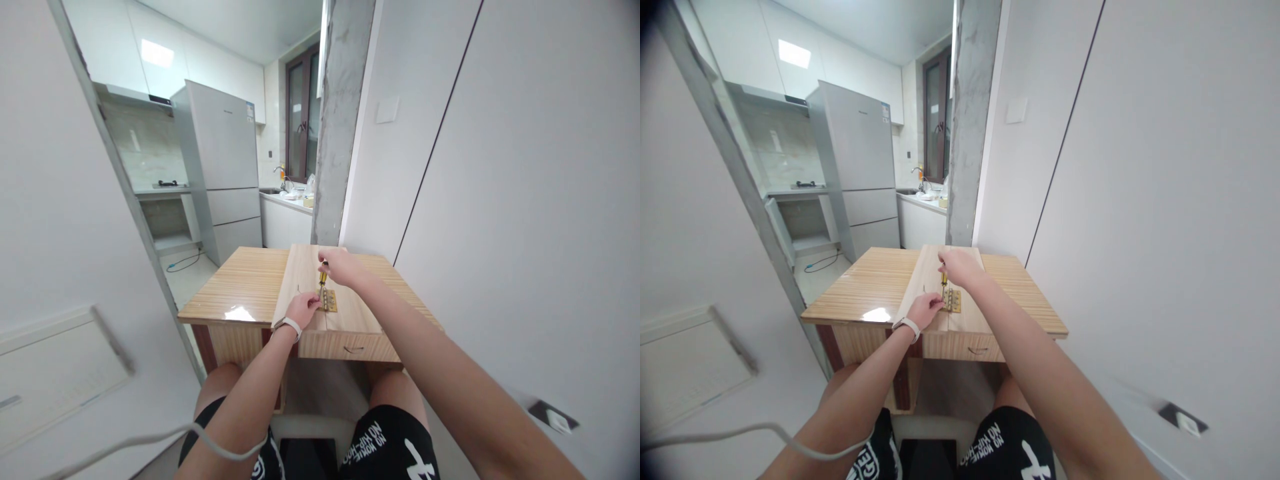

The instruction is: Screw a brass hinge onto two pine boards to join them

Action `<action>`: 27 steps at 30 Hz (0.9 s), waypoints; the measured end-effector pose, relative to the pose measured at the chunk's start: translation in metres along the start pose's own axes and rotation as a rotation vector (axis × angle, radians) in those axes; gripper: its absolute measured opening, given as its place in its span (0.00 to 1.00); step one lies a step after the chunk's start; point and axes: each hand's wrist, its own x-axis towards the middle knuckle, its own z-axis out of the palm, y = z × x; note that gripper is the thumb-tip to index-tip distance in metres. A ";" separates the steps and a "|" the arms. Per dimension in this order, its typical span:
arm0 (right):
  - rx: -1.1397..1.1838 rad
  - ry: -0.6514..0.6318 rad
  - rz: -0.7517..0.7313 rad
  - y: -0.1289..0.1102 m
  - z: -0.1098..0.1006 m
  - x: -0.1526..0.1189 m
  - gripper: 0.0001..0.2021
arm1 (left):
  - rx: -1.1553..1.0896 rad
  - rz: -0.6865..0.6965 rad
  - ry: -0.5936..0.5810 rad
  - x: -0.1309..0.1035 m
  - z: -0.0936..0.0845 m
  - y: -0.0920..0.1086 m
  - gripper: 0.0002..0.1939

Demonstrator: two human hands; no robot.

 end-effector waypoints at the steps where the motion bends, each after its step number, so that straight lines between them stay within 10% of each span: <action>1: 0.019 -0.017 -0.018 0.001 0.000 0.001 0.09 | 0.003 -0.002 0.000 0.000 0.000 0.000 0.06; 27: -0.124 -0.025 0.096 -0.015 -0.010 -0.006 0.19 | 0.005 -0.024 0.005 -0.001 0.000 0.004 0.05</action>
